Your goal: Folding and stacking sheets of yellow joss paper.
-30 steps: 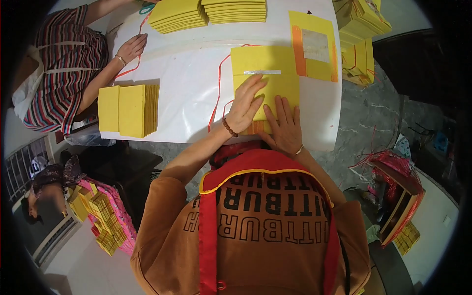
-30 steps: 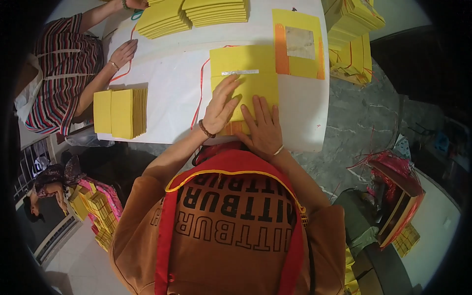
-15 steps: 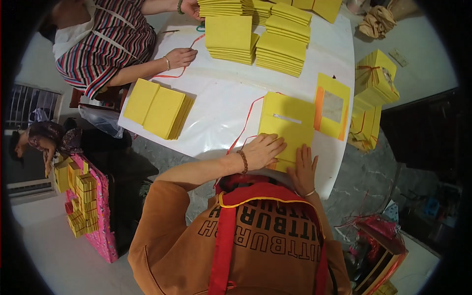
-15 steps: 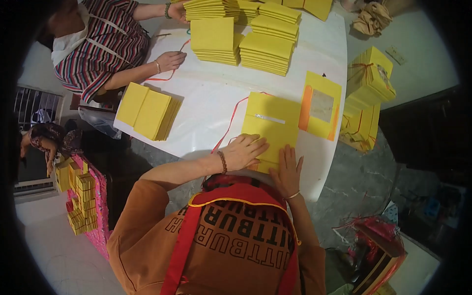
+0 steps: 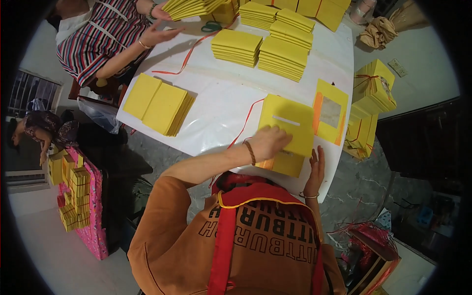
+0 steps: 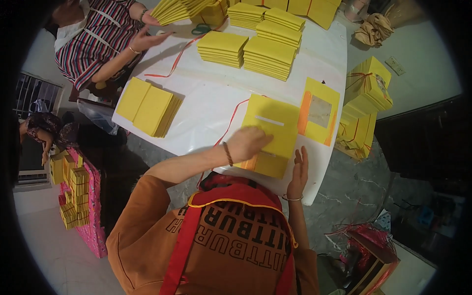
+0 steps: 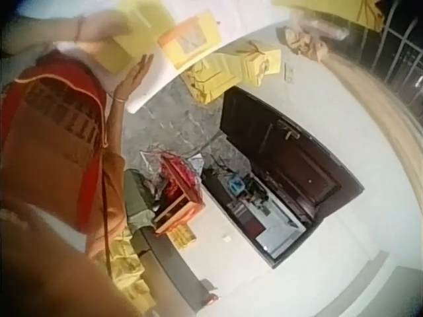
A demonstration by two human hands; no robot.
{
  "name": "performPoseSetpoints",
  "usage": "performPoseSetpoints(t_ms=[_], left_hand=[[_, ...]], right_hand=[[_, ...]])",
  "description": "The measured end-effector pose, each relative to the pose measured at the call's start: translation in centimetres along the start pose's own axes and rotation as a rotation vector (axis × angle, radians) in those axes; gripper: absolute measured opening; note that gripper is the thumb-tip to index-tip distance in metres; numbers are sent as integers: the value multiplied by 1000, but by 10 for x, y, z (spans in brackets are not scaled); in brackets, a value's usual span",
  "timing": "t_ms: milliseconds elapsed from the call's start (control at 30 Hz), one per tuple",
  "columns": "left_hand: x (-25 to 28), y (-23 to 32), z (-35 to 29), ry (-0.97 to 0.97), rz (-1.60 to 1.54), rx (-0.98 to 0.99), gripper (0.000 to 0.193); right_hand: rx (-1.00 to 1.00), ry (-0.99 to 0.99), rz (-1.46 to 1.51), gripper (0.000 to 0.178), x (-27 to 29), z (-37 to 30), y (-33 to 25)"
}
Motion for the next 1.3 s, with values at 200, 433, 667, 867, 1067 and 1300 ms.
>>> performPoseSetpoints(t_ms=[200,433,667,867,1067,1300], left_hand=[[77,-83,-40,393,289,223,47],[9,-138,-125,-18,375,468,52],[-4,-137,-133,-132,269,573,55],[4,-142,-127,-164,298,506,54],[19,-146,-116,-131,114,548,36],[37,-37,-59,-7,-162,201,28]], right_hand=[[-140,141,150,45,-1,-9,4],[-131,174,-9,41,-1,-15,15],[-183,144,64,30,6,-21,40],[-31,94,-325,33,2,-8,10],[286,-40,-596,34,-6,6,-8],[343,-179,-865,30,-15,5,-6]])
Point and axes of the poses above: each hand's wrist, its own z-axis towards the middle knuckle, its own x-axis out of the back of the hand, y = z × x, the point moved 4 cm from there along z, towards the middle knuckle, and after that the axes turned 3 degrees about -y, right-handed, at the moved point
